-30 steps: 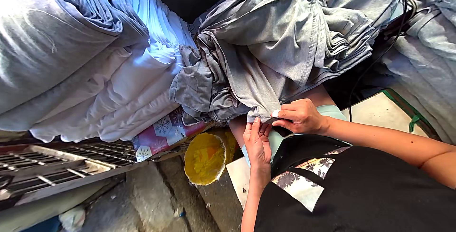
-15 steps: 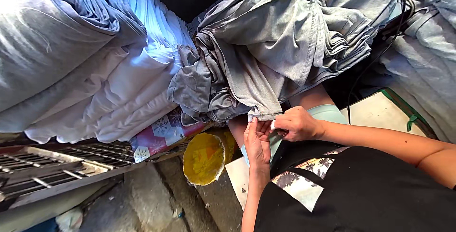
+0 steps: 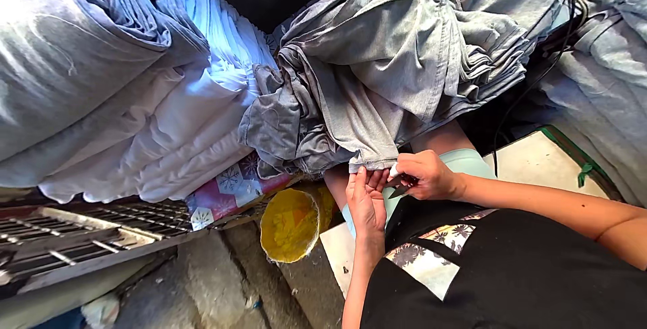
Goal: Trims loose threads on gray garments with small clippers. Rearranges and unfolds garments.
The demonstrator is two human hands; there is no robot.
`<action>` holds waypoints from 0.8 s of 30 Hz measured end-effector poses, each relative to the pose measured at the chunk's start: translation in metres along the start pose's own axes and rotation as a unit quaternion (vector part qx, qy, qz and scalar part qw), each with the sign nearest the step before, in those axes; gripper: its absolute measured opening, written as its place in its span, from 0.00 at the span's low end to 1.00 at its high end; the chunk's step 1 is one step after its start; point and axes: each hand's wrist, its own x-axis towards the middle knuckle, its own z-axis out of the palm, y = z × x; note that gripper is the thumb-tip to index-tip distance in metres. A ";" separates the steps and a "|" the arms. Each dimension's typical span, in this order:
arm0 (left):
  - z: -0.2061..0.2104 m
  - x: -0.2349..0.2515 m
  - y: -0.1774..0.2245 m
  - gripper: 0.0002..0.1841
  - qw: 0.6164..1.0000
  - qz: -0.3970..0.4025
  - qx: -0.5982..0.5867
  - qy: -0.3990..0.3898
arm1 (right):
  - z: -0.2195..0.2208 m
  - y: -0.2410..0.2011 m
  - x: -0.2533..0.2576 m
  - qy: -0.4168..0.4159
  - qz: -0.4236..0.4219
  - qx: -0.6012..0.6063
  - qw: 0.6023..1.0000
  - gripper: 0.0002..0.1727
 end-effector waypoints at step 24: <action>0.005 -0.004 0.003 0.14 1.000 0.019 0.011 0.008 | -0.005 0.006 -0.002 0.016 0.041 -0.129 0.991 0.18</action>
